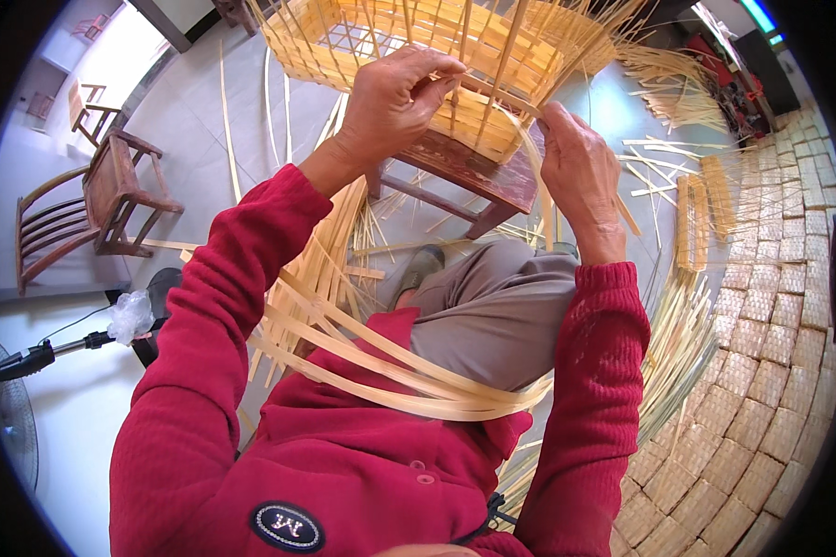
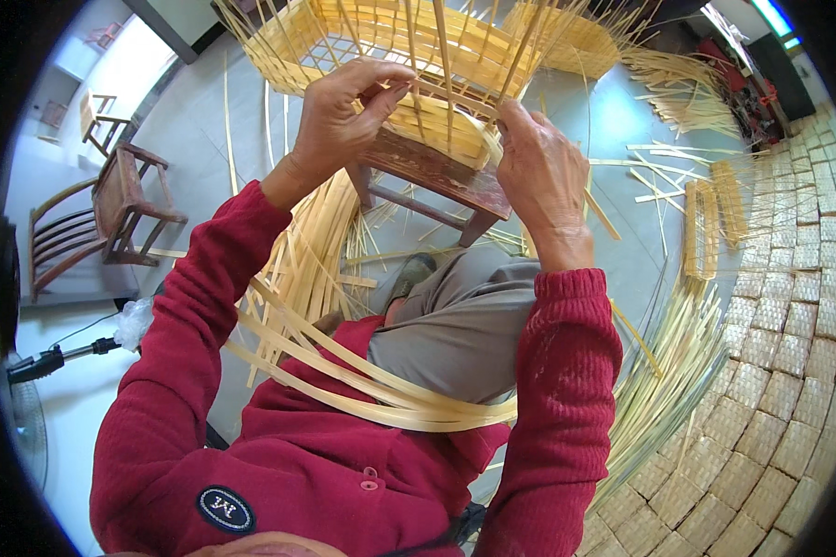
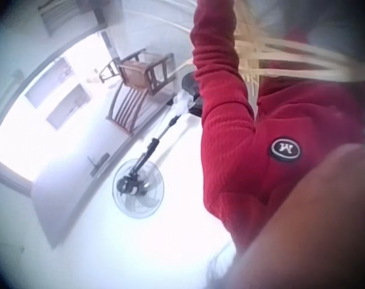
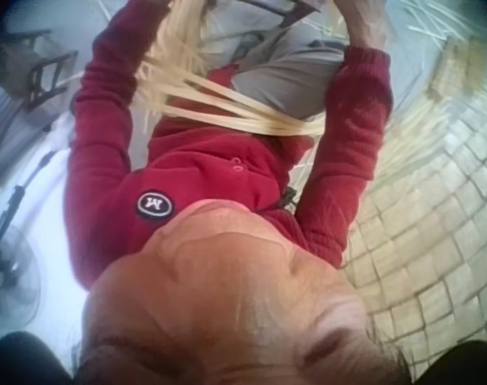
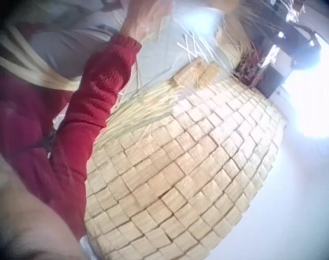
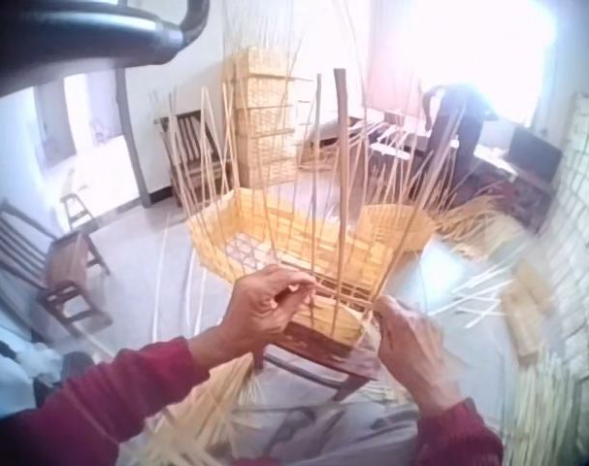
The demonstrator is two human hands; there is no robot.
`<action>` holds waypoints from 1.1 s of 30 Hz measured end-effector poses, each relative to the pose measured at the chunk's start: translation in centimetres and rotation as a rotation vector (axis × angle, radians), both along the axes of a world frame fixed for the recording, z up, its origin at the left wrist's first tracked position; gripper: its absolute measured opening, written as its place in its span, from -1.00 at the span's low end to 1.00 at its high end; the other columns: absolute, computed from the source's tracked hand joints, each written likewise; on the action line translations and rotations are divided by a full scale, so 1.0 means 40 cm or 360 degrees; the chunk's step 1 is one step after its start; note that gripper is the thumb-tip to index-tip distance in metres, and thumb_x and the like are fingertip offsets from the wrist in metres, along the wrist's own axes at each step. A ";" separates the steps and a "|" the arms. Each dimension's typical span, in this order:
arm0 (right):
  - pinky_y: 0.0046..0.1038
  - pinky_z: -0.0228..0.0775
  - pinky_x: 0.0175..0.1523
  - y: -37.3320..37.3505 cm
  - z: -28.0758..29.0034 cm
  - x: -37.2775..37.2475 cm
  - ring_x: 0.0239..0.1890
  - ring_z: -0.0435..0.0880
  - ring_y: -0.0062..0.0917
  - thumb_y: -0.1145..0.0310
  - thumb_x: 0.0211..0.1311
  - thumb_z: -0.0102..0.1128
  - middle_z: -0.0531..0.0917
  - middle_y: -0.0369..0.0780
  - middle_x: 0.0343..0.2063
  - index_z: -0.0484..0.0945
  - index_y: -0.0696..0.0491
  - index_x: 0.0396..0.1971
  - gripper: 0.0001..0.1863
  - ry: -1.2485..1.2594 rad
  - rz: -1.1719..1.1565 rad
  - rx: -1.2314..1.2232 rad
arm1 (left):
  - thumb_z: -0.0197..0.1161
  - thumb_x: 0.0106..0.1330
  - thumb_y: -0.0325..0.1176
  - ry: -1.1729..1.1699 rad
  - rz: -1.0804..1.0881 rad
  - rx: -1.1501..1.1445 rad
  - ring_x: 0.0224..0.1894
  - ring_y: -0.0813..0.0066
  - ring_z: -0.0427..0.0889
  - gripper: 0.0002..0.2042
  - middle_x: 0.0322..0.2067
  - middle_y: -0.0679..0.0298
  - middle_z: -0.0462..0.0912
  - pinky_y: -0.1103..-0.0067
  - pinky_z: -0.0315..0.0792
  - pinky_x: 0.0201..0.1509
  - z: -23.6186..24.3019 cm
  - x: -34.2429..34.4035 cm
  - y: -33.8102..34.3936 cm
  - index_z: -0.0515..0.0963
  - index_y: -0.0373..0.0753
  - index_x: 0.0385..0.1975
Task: The person weaves a basket by hand, interlacing thin bamboo strips through a pre-formed frame. They repeatedly thread, pull, and adjust the strips to build up the basket's walls.
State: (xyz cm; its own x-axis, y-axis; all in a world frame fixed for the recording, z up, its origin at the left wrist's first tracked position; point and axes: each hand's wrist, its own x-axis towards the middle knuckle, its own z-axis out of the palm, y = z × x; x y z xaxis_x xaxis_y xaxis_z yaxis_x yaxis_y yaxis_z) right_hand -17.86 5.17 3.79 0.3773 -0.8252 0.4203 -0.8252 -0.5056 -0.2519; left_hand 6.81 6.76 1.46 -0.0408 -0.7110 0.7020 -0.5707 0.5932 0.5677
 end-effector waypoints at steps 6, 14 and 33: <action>-0.12 0.48 -0.30 -0.015 -0.024 0.027 -0.34 0.68 -0.10 0.38 0.34 0.12 0.62 -0.16 -0.39 0.57 -0.05 -0.23 -0.93 0.0034 -0.0029 -0.0100 | 0.36 0.25 -0.58 -0.0254 0.0135 -0.0324 -0.23 0.24 0.75 -0.79 -0.21 0.14 0.74 0.51 0.62 -0.15 -0.032 0.029 -0.036 0.68 -0.27 -0.13; -0.16 0.53 -0.30 -0.021 -0.040 0.044 -0.34 0.70 -0.12 0.32 0.38 0.16 0.63 -0.17 -0.32 0.60 -0.01 -0.31 -0.90 -0.0031 -0.0066 -0.0227 | 0.36 0.23 -0.56 -0.0383 0.0160 -0.0313 -0.22 0.23 0.74 -0.67 -0.18 0.20 0.73 0.49 0.64 -0.17 -0.087 0.039 -0.054 0.67 -0.09 -0.01; -0.19 0.53 -0.29 -0.037 -0.085 0.045 -0.30 0.72 -0.22 0.44 0.30 0.17 0.68 -0.17 -0.45 0.55 0.01 -0.31 -0.98 0.0068 -0.0049 -0.0259 | 0.18 0.16 -0.53 -0.0677 -0.0013 -0.0046 -0.31 0.28 0.59 -0.50 -0.31 0.25 0.47 0.47 0.53 -0.31 -0.081 0.058 -0.060 0.63 0.03 0.13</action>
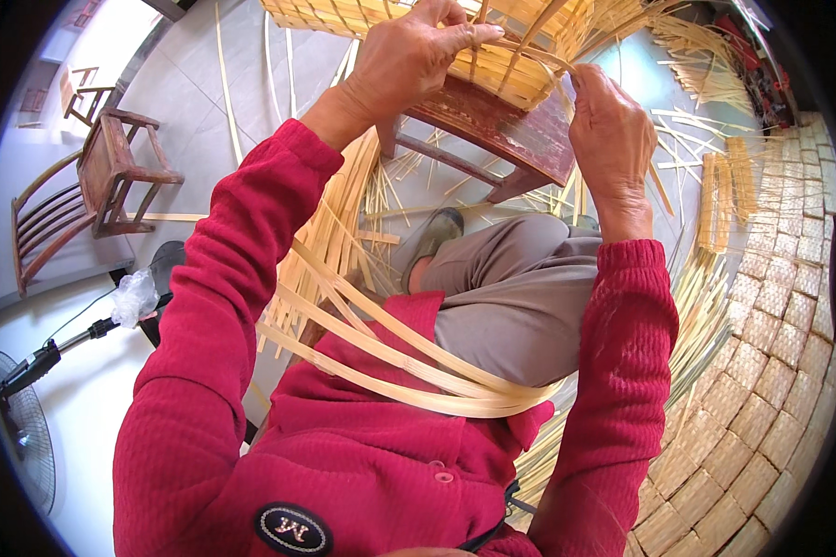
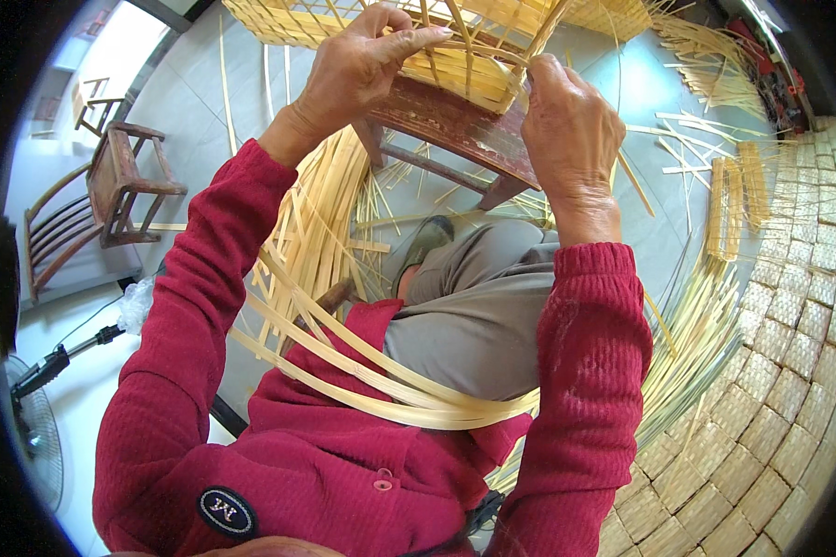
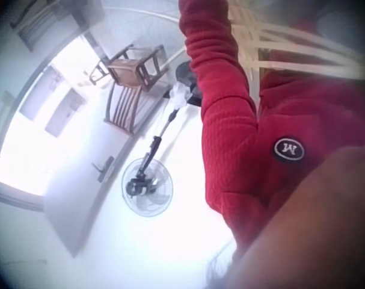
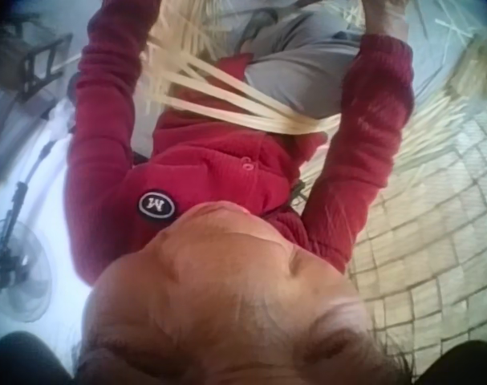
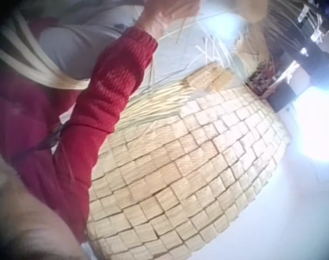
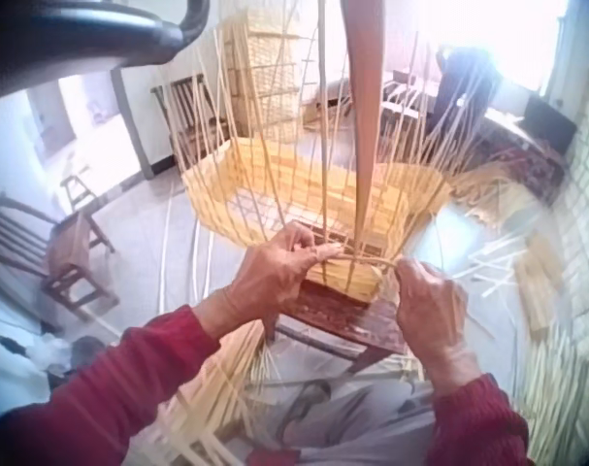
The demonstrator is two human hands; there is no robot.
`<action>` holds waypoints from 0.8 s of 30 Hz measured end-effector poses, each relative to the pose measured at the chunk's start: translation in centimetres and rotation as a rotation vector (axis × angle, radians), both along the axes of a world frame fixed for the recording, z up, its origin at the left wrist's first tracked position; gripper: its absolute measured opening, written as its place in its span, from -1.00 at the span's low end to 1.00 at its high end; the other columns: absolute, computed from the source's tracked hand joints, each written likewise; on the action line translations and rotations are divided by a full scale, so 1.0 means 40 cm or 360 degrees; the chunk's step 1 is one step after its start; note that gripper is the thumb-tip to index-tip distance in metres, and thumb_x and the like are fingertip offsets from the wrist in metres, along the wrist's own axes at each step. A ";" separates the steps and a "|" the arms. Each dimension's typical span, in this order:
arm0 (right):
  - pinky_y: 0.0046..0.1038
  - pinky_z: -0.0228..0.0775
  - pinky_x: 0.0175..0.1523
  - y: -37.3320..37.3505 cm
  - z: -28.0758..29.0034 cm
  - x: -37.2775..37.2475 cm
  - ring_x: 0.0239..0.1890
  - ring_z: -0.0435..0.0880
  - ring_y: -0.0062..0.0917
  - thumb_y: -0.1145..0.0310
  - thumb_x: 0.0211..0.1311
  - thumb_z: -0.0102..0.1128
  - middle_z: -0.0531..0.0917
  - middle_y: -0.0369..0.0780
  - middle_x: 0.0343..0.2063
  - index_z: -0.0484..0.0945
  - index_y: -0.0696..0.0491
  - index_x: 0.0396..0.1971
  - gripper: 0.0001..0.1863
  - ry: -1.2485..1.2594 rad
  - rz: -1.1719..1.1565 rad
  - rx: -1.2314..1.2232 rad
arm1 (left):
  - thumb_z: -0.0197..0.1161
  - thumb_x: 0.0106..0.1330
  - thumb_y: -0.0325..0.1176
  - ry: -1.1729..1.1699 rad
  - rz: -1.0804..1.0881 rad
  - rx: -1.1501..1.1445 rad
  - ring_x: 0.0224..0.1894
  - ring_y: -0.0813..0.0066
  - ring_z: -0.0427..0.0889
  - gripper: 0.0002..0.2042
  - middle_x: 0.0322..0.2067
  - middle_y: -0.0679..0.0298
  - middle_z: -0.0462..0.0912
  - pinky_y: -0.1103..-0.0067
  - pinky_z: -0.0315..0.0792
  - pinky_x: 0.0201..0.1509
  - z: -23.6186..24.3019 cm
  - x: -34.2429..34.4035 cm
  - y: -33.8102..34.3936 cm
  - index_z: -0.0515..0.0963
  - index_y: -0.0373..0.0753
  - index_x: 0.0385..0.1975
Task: The person weaves a basket by hand, interlacing thin bamboo strips through a pre-formed frame. They repeatedly thread, pull, and adjust the strips to build up the basket's walls.
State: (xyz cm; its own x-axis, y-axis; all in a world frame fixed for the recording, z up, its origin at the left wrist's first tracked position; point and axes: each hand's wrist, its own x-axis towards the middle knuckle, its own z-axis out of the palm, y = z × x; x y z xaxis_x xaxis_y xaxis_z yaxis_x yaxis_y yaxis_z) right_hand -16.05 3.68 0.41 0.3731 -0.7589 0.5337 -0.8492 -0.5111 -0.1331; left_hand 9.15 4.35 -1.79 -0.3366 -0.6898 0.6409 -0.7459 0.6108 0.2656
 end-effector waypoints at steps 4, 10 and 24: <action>-0.18 0.54 -0.27 0.001 -0.009 0.002 -0.28 0.71 -0.22 0.44 0.32 0.14 0.69 -0.16 -0.44 0.54 -0.01 -0.26 -0.95 0.0066 0.0009 0.0040 | 0.15 0.22 -0.55 0.0065 -0.0049 0.0101 -0.31 0.25 0.59 -0.56 -0.30 0.23 0.51 0.42 0.52 -0.31 0.009 0.009 0.000 0.66 -0.01 0.08; -0.16 0.54 -0.26 0.013 0.001 0.013 -0.30 0.71 -0.20 0.42 0.34 0.12 0.69 -0.14 -0.44 0.52 0.01 -0.27 -0.97 0.0119 0.0002 -0.0017 | 0.12 0.25 -0.58 0.0038 -0.0032 -0.0020 -0.25 0.22 0.66 -0.57 -0.25 0.19 0.60 0.44 0.57 -0.25 0.013 0.007 0.002 0.66 -0.02 0.07; -0.14 0.50 -0.26 -0.015 -0.007 0.018 -0.34 0.73 -0.11 0.24 0.43 0.07 0.72 -0.09 -0.44 0.58 -0.06 -0.22 -0.86 -0.0098 0.0025 0.0478 | 0.17 0.25 -0.64 0.0346 -0.0253 -0.0104 -0.25 -0.01 0.67 -0.57 -0.26 0.02 0.65 0.31 0.56 -0.25 0.004 0.034 -0.025 0.53 -0.14 0.12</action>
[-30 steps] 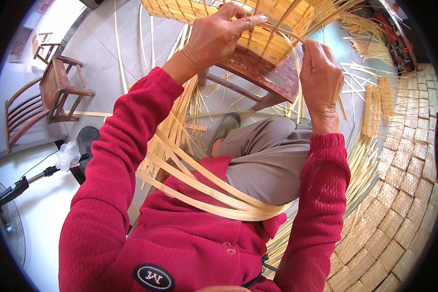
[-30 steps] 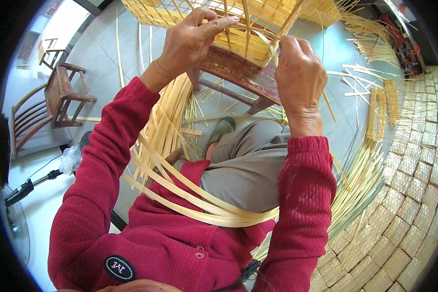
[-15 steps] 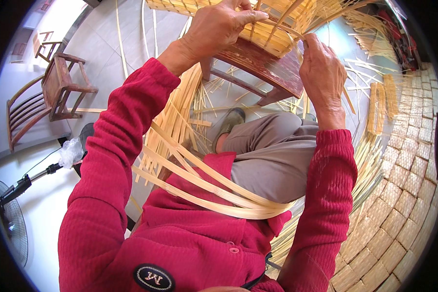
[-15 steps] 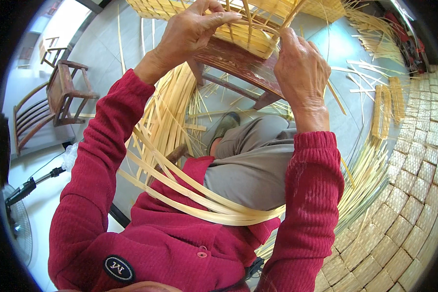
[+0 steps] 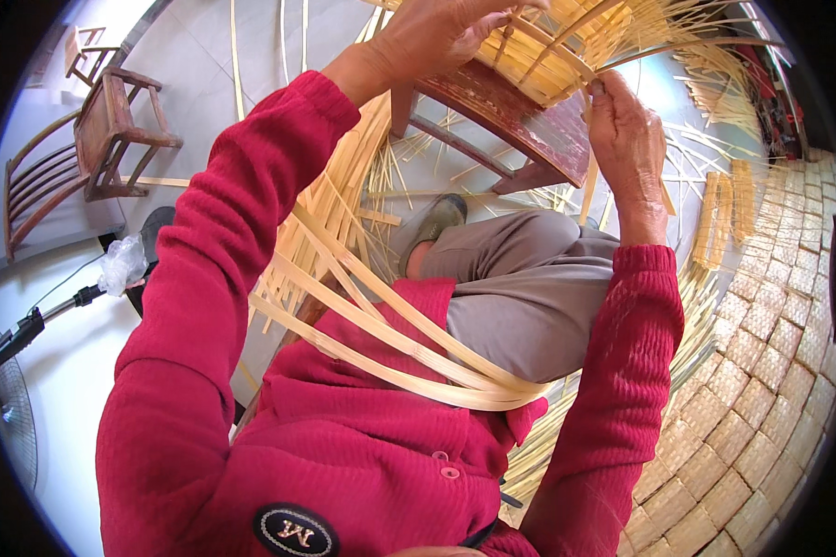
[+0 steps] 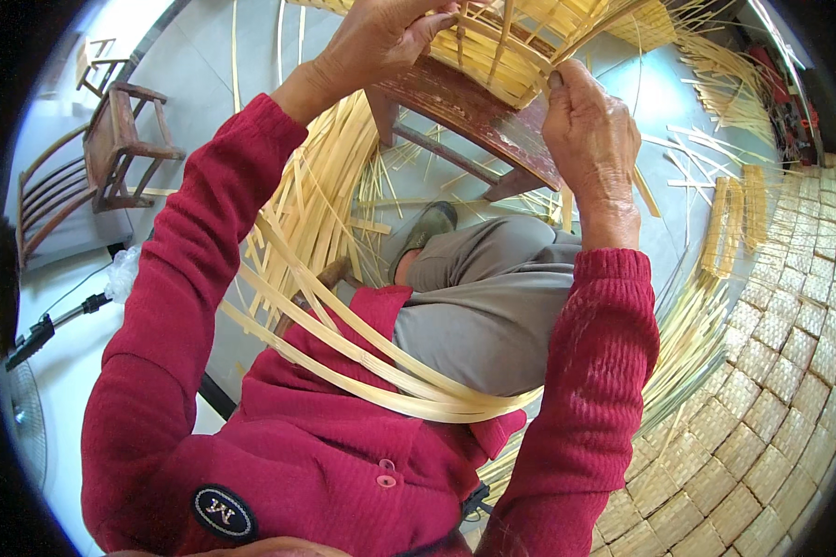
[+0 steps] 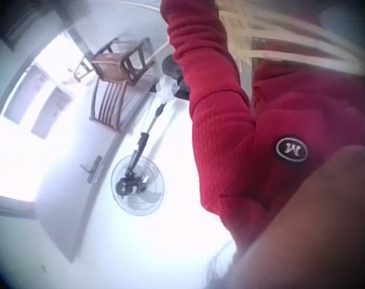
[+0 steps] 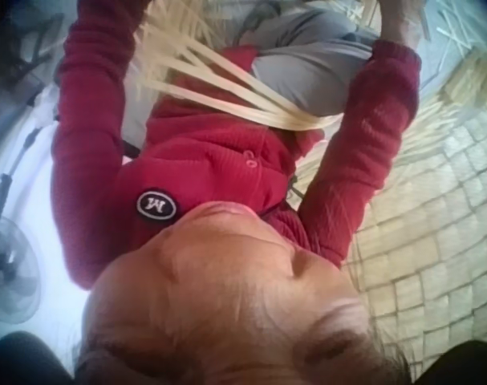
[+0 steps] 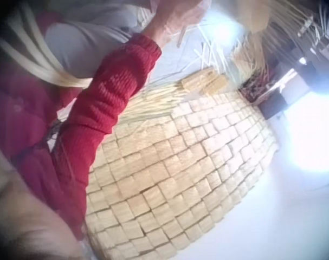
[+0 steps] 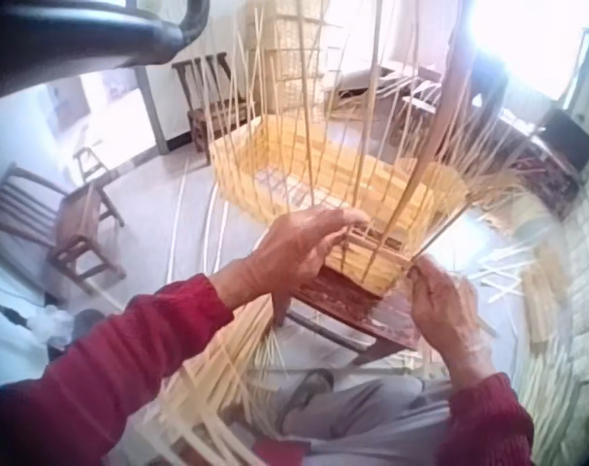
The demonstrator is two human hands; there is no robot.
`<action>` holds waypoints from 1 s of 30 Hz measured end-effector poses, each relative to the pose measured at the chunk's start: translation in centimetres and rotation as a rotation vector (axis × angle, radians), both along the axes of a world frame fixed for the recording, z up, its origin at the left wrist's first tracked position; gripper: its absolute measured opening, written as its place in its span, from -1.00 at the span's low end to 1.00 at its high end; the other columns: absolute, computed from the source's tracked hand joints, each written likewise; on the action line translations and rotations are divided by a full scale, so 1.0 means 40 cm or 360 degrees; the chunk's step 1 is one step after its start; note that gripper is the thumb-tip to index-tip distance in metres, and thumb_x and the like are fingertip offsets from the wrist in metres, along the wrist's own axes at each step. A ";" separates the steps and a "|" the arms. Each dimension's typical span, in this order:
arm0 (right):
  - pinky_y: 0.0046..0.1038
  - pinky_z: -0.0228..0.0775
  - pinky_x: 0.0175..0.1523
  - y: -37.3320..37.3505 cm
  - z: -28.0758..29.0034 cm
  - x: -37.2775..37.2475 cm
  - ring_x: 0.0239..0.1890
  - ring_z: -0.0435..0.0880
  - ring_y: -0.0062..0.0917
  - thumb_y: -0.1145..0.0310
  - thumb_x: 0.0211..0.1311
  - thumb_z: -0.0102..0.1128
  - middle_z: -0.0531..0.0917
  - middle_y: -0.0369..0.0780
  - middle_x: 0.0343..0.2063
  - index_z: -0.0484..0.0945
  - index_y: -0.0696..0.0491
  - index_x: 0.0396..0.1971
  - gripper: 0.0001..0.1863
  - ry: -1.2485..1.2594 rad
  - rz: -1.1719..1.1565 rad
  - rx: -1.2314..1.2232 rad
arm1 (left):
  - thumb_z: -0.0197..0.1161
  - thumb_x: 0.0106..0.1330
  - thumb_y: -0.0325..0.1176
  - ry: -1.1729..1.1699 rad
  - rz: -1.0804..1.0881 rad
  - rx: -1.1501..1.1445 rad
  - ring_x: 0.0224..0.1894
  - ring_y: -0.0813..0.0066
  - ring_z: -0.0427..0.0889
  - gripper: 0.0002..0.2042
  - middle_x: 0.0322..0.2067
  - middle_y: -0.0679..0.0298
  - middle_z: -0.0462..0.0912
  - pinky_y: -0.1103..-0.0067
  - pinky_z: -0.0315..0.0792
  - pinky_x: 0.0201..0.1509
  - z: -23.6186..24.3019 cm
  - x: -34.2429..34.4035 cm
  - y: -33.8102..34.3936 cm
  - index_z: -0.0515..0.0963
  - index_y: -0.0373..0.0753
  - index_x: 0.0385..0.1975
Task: The person weaves a basket by hand, interlacing thin bamboo strips through a pre-formed frame. They repeatedly thread, pull, and adjust the strips to build up the basket's walls.
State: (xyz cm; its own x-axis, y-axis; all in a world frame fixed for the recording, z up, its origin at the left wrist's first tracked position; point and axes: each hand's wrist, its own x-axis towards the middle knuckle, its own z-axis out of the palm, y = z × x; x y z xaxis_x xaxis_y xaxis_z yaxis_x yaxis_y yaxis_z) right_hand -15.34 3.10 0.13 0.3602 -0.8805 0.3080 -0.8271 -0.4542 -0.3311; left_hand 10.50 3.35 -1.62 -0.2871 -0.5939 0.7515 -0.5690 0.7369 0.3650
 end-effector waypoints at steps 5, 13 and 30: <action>-0.15 0.49 -0.21 0.014 0.013 -0.004 -0.30 0.72 -0.08 0.13 0.44 0.00 0.72 -0.08 -0.40 0.57 0.00 -0.22 -0.73 -0.0008 0.0105 -0.0015 | 0.24 0.26 -0.62 -0.0036 0.0065 0.0051 -0.31 0.01 0.69 -0.51 -0.28 0.07 0.65 0.30 0.56 -0.29 -0.008 0.008 0.002 0.36 -0.13 0.19; -0.16 0.47 -0.26 0.006 0.006 -0.018 -0.31 0.70 -0.06 0.35 0.38 0.11 0.70 -0.10 -0.43 0.49 0.03 -0.13 -0.85 0.0165 0.0227 -0.0039 | 0.27 0.34 -0.51 0.0245 0.0115 0.0298 -0.29 0.04 0.70 -0.65 -0.33 0.10 0.65 0.33 0.55 -0.29 -0.023 -0.003 0.000 0.35 -0.21 0.07; -0.45 0.44 -0.36 -0.010 0.042 -0.031 -0.53 0.60 -0.58 0.32 0.45 0.13 0.60 -0.23 -0.62 0.63 0.08 -0.24 -0.83 -0.0224 0.0297 0.0477 | 0.34 0.29 -0.57 0.0438 -0.0085 -0.0012 -0.35 0.47 0.71 -0.76 -0.32 0.23 0.64 0.59 0.58 -0.33 -0.017 -0.080 0.089 0.54 -0.22 -0.08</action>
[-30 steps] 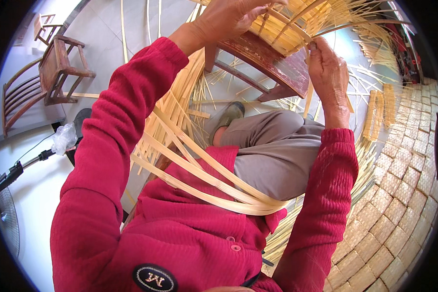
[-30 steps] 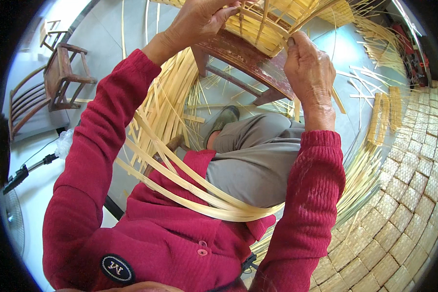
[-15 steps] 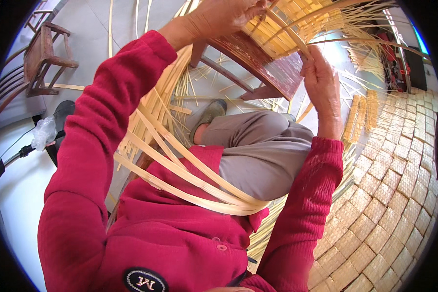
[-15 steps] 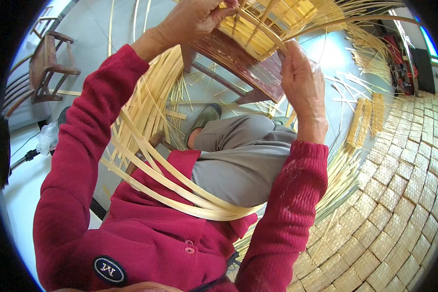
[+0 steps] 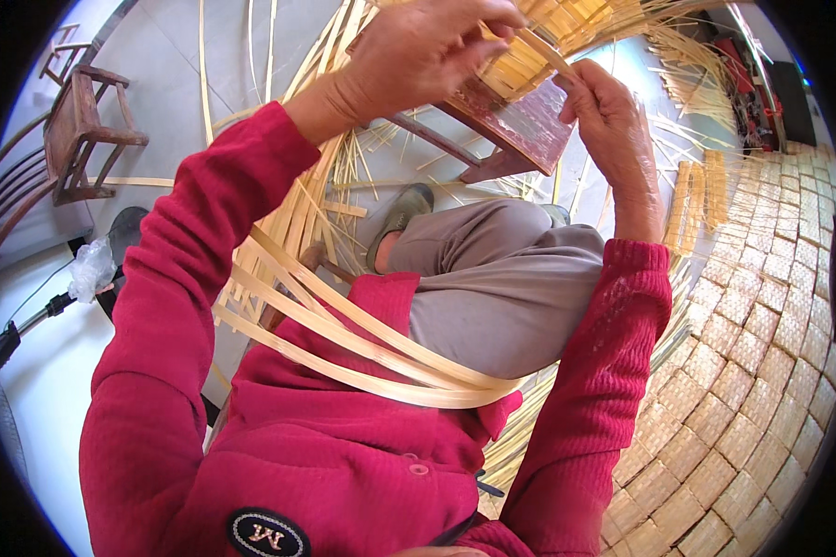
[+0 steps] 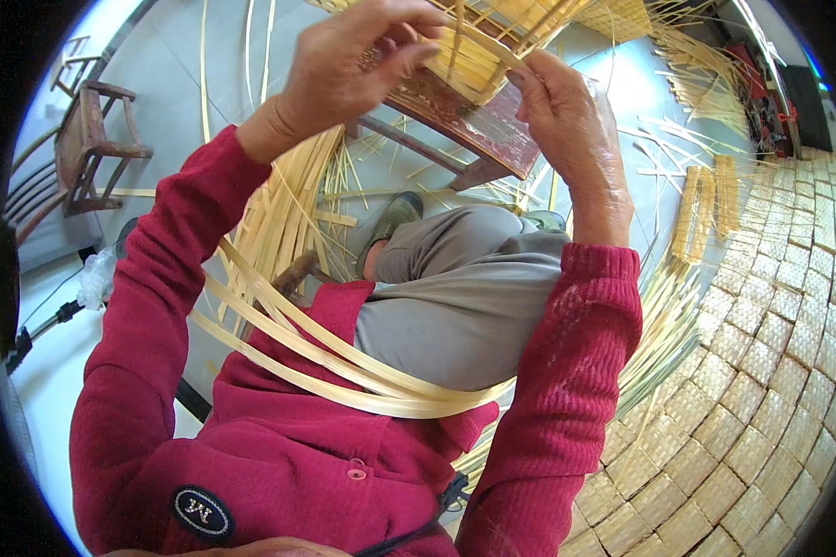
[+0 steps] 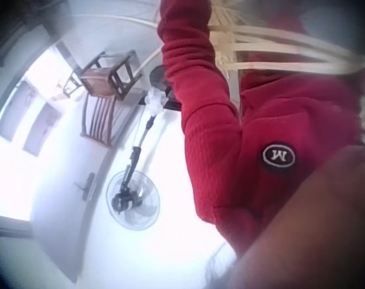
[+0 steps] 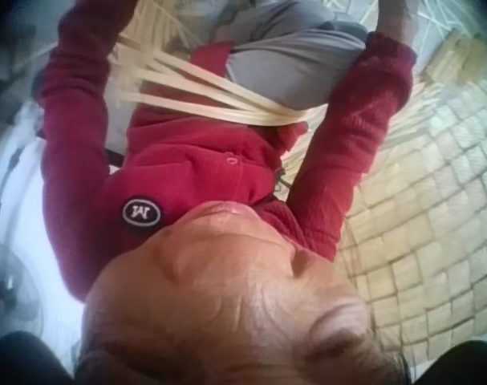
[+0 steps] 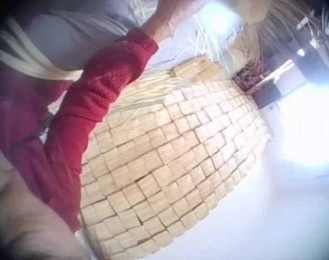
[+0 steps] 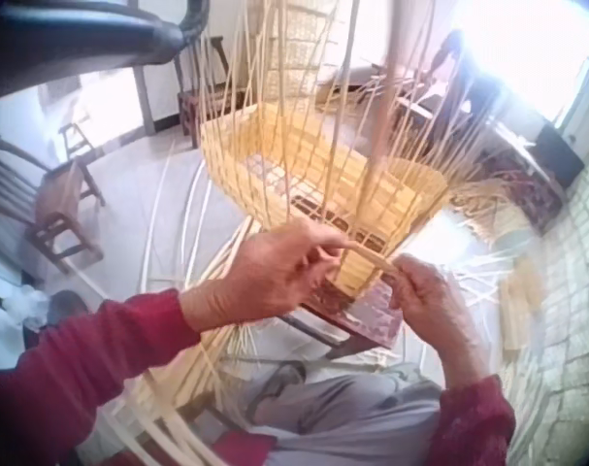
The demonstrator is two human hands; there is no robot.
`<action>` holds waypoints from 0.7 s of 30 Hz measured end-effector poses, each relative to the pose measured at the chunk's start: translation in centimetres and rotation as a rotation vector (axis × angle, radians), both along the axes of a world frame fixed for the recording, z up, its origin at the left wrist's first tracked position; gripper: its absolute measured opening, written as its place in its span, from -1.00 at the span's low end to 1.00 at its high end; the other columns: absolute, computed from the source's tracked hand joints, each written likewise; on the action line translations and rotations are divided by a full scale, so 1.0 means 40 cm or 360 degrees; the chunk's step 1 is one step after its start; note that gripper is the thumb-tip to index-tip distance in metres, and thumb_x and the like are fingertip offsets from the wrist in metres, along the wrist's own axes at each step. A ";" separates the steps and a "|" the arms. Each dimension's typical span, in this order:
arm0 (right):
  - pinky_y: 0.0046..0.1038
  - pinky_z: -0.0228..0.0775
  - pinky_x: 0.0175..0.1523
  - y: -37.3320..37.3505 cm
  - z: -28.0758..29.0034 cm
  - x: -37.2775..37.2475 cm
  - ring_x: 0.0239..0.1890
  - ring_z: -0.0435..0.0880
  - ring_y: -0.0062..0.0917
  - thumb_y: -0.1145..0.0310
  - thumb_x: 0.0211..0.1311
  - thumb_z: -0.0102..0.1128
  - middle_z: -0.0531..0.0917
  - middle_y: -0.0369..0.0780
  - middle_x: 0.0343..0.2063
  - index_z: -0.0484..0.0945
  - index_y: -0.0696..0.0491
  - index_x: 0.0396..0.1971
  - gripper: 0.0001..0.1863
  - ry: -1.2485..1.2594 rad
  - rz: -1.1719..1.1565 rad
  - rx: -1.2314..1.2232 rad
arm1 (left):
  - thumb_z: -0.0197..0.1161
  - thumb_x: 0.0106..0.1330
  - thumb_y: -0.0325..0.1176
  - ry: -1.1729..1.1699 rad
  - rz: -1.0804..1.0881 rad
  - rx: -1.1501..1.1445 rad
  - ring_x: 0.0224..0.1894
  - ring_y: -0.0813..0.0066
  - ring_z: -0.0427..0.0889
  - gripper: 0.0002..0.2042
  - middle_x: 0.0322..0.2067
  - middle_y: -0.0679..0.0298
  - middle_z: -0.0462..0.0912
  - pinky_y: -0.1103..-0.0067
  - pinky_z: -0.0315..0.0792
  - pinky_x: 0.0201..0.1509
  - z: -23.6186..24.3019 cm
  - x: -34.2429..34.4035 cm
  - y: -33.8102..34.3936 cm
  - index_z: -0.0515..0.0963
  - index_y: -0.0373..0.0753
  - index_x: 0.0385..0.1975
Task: The person weaves a basket by hand, interlacing thin bamboo strips through a pre-formed frame. They repeatedly thread, pull, and adjust the strips to build up the basket's walls.
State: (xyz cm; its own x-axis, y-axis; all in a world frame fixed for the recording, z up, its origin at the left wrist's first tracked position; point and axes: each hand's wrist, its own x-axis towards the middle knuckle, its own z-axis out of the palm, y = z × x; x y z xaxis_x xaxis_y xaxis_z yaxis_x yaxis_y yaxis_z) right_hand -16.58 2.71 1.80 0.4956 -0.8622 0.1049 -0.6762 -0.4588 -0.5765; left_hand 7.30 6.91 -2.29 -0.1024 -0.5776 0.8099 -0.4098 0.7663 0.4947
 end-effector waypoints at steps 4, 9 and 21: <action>-0.25 0.50 -0.30 0.027 0.004 0.014 -0.43 0.69 -0.24 0.31 0.43 0.14 0.68 -0.08 -0.50 0.61 0.05 -0.20 -0.85 0.0022 0.0054 -0.0195 | 0.24 0.29 -0.49 -0.0385 0.0373 -0.0078 -0.22 0.17 0.73 -0.53 -0.13 0.18 0.66 0.37 0.63 -0.21 -0.016 -0.092 -0.008 0.48 -0.11 0.24; -0.08 0.50 -0.21 0.047 -0.001 0.024 -0.25 0.67 -0.01 0.29 0.40 0.14 0.70 -0.01 -0.37 0.59 0.02 -0.17 -0.85 0.0077 0.0114 -0.0341 | 0.26 0.32 -0.47 -0.0637 0.0229 0.0199 -0.20 -0.08 0.65 -0.75 -0.27 0.02 0.63 0.25 0.53 -0.14 0.003 -0.089 -0.032 0.49 -0.31 -0.04; -0.10 0.49 -0.23 0.037 -0.017 0.008 -0.30 0.67 -0.06 0.26 0.33 0.22 0.68 -0.07 -0.46 0.60 0.03 -0.33 -0.85 0.0061 0.0186 -0.0578 | 0.26 0.35 -0.42 -0.0727 0.0061 0.0227 -0.26 -0.08 0.63 -0.86 -0.39 -0.01 0.59 0.22 0.48 -0.23 0.024 -0.071 -0.030 0.46 -0.31 -0.23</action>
State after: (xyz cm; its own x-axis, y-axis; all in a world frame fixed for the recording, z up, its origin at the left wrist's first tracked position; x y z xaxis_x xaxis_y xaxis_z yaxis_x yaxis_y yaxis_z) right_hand -16.26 4.18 1.11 0.5979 -0.7096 0.3728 -0.6250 -0.7039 -0.3374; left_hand 4.45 5.70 -1.33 -0.4058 -0.6899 0.5995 -0.6365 0.6840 0.3563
